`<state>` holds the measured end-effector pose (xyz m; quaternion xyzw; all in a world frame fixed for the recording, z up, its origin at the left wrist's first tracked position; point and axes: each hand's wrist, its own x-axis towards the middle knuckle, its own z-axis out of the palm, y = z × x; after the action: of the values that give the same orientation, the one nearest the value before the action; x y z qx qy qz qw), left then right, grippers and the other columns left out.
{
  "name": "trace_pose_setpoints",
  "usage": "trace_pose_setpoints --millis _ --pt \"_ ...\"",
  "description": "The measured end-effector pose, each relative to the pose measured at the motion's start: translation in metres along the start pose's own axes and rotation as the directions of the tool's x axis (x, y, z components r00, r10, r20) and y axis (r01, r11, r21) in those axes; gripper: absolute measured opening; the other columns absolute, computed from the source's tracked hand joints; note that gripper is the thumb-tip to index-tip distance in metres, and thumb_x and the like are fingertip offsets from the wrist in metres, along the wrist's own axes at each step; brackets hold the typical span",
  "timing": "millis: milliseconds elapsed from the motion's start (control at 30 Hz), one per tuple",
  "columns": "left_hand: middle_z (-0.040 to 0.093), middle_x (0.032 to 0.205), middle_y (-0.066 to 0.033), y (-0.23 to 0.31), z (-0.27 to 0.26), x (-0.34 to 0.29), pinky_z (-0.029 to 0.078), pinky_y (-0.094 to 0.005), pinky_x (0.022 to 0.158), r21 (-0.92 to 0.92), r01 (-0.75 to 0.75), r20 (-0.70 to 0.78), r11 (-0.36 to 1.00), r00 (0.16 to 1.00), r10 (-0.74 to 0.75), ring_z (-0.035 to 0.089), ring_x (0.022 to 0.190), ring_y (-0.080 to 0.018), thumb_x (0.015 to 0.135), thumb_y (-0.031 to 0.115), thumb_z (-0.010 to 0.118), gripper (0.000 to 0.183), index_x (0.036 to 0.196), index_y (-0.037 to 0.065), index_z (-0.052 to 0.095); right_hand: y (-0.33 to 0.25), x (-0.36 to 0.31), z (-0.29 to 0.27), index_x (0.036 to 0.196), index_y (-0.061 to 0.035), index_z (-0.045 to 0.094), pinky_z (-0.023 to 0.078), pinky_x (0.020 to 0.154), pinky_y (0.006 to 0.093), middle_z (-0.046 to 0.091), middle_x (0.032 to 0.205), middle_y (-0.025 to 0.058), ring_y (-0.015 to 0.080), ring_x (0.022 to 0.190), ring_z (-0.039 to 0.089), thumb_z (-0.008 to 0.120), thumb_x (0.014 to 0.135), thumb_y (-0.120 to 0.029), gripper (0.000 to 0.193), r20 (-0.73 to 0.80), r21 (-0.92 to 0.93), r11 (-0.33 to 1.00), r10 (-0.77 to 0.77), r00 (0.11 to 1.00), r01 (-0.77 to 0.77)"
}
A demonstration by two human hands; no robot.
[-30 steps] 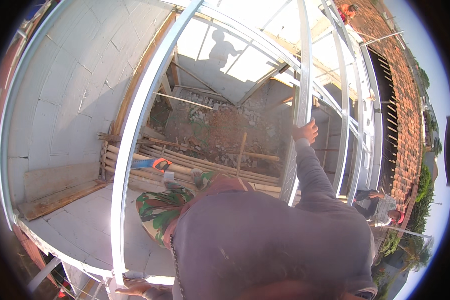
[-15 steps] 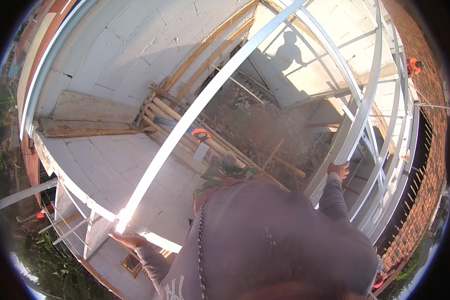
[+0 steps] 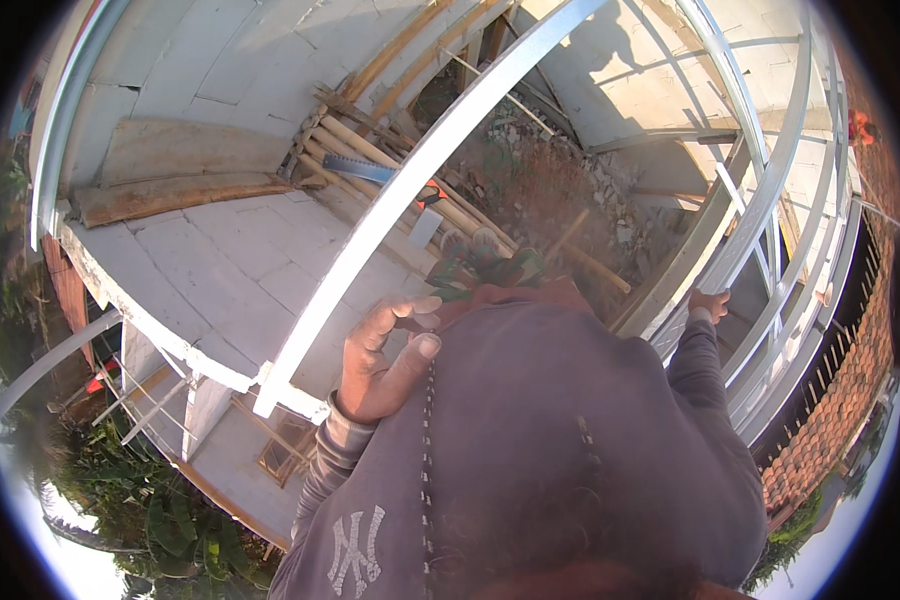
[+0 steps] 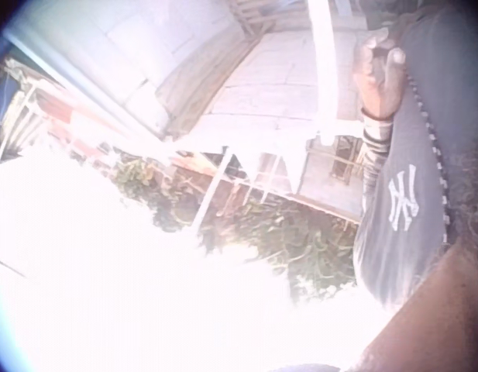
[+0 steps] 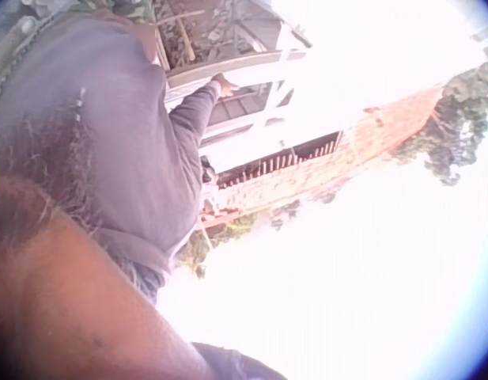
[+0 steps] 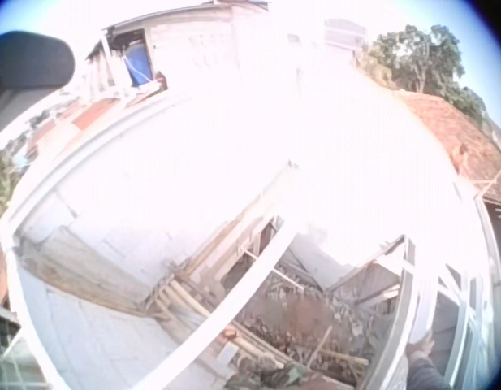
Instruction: The person uses a hand saw to cut a piece of metal, then aligns and fits the metal beam onto the structural frame of a roof.
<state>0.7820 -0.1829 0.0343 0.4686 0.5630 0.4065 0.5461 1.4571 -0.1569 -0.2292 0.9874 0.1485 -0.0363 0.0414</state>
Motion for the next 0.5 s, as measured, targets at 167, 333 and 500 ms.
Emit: trace_pose_setpoints --millis 167,333,500 --pt "0.074 0.112 -0.0154 -0.034 0.006 0.021 0.056 -0.0353 0.090 0.130 0.347 0.067 0.929 0.932 -0.357 0.071 0.100 -0.0207 0.101 0.029 0.074 0.039 0.124 -0.002 0.070 0.013 -0.009 0.000 0.165 -0.0264 0.026 0.047 0.115 0.0526 0.043 0.156 0.0262 0.0465 0.141 0.051 0.083 0.083 -0.035 0.101 0.003 0.019 1.000 -0.015 1.000 0.015" --pt "0.076 0.106 -0.0129 -0.075 0.020 0.043 0.055 -0.0335 0.089 0.272 0.425 0.120 0.864 0.875 -0.468 0.070 0.100 -0.0190 0.103 0.033 0.068 0.042 0.121 -0.005 0.071 0.017 -0.007 0.005 0.165 -0.0266 0.026 0.046 0.115 0.0558 0.042 0.157 0.0256 0.0459 0.142 0.050 0.084 0.083 -0.037 0.101 -0.042 0.037 0.999 -0.021 0.999 0.023" --pt "0.078 0.108 -0.0184 -0.155 0.040 0.081 0.055 -0.0379 0.092 0.310 0.586 0.052 0.748 0.776 -0.629 0.073 0.102 -0.0269 0.096 0.039 0.071 0.049 0.119 -0.004 0.074 0.001 -0.016 -0.011 0.165 -0.0294 0.026 0.045 0.116 0.0560 0.043 0.159 0.0215 0.0427 0.144 0.049 0.085 0.083 -0.042 0.102 -0.038 0.040 0.997 -0.061 0.997 0.063"
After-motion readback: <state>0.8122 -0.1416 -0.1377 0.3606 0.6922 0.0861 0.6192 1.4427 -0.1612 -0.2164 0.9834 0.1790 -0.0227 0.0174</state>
